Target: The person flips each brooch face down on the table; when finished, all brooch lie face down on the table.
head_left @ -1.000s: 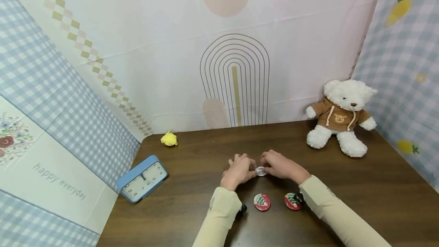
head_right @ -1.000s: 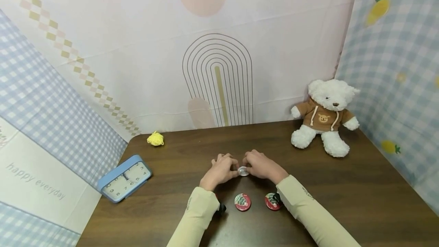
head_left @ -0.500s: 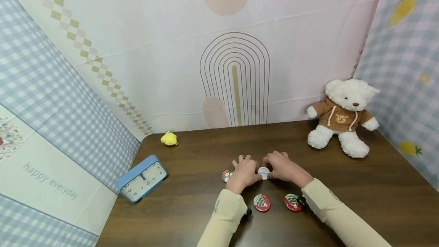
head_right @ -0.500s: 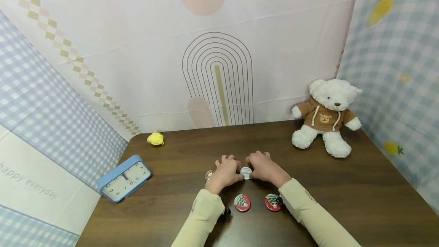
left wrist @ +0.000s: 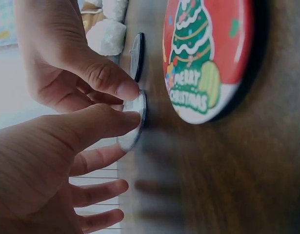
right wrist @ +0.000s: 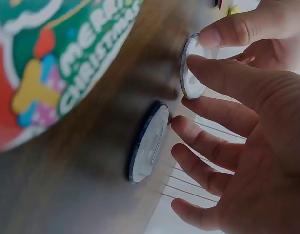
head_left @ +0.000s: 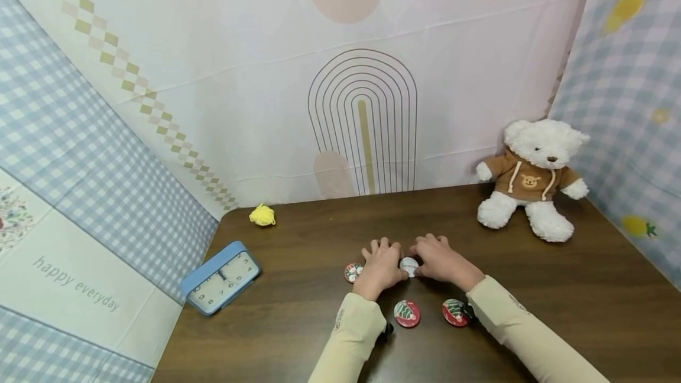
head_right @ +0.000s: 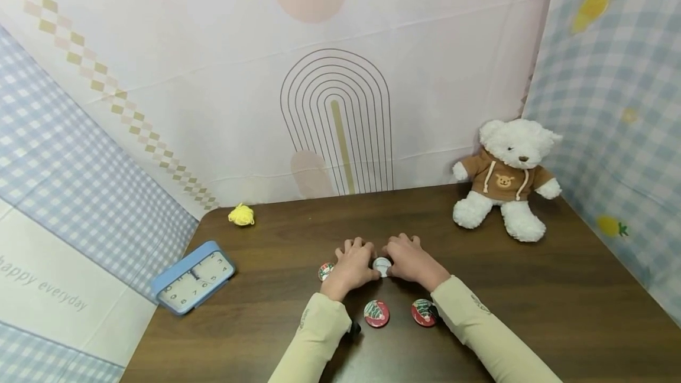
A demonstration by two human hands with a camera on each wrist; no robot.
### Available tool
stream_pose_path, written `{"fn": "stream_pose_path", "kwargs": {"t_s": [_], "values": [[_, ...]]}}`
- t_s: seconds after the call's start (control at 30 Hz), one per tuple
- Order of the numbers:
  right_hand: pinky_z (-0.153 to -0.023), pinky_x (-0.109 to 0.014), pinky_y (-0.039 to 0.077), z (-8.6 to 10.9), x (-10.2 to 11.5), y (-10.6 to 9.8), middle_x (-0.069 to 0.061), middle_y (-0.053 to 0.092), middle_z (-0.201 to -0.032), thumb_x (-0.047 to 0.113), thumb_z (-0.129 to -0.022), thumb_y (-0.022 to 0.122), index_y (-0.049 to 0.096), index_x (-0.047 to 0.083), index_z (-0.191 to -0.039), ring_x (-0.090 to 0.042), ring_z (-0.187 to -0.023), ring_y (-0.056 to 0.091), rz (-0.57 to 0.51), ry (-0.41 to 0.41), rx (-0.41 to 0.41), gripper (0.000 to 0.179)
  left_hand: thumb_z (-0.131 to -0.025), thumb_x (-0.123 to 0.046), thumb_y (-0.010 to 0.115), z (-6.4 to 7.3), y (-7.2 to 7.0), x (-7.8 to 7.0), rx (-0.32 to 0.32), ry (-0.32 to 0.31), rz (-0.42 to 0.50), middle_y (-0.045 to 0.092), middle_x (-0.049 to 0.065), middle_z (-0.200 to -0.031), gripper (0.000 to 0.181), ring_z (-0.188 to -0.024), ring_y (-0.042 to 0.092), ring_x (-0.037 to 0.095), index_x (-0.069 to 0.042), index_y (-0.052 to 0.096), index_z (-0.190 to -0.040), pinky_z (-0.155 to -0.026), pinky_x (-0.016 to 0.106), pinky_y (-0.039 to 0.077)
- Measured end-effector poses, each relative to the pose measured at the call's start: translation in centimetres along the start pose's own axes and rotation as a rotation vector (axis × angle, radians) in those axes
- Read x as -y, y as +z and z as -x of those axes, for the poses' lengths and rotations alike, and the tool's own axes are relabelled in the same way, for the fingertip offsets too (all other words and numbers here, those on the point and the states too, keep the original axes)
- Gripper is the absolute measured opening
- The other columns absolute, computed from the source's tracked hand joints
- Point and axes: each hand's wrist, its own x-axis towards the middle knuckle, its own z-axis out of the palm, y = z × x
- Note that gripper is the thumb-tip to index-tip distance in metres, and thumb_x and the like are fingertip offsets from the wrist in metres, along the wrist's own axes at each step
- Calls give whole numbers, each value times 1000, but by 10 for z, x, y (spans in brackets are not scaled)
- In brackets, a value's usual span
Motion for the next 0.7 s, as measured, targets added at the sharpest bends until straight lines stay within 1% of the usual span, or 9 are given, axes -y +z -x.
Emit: {"fn": "stream_pose_path", "kwargs": {"t_s": [0.1,0.23,0.33,0.43,0.5,0.6,0.7], "values": [[-87,-64,36,1,-2,0,-8,63,-103,14,-84,82,75,3,-109,-35,-99,52,-17,6,-4,29,-87,-34,80,1,0,1,5,0,-5,54,8,-111,25,-106,43,31,-17,65,-97,-87,51,32],[-84,-60,38,1,-5,1,-8,61,-101,14,-85,82,75,2,-109,-33,-97,52,-40,-18,0,28,-88,-34,79,5,-1,4,10,0,-16,55,9,-114,25,-108,44,33,-16,67,-98,-88,53,33],[-82,-58,38,2,-7,1,-6,60,-101,15,-85,81,75,4,-110,-32,-97,52,-50,-33,-6,28,-88,-34,79,9,-3,8,10,1,7,55,9,-114,26,-108,44,33,-15,67,-100,-88,53,32],[-82,-59,40,3,-9,-4,-8,61,-104,17,-87,80,74,6,-111,-34,-100,53,-61,-43,-45,27,-88,-35,79,13,-9,13,2,5,34,56,10,-115,30,-107,46,34,-13,65,-105,-89,54,33],[-84,-61,41,2,-8,-9,-10,63,-108,18,-89,78,73,5,-112,-35,-102,55,-79,-50,-80,27,-89,-35,79,16,-14,16,0,12,42,57,9,-117,35,-109,48,34,-13,64,-111,-92,56,34],[-86,-64,42,1,-6,-15,-14,65,-110,17,-92,75,71,2,-114,-38,-104,58,-112,-79,-127,27,-90,-33,78,20,-21,21,-6,26,68,59,8,-119,41,-112,51,34,-12,62,-121,-94,58,35],[-90,-64,43,-1,0,-18,-17,67,-113,15,-92,74,69,-2,-116,-40,-108,60,-149,-102,-166,29,-91,-30,76,24,-27,27,-17,38,122,61,7,-118,44,-111,53,32,-11,61,-128,-93,55,36]]}}
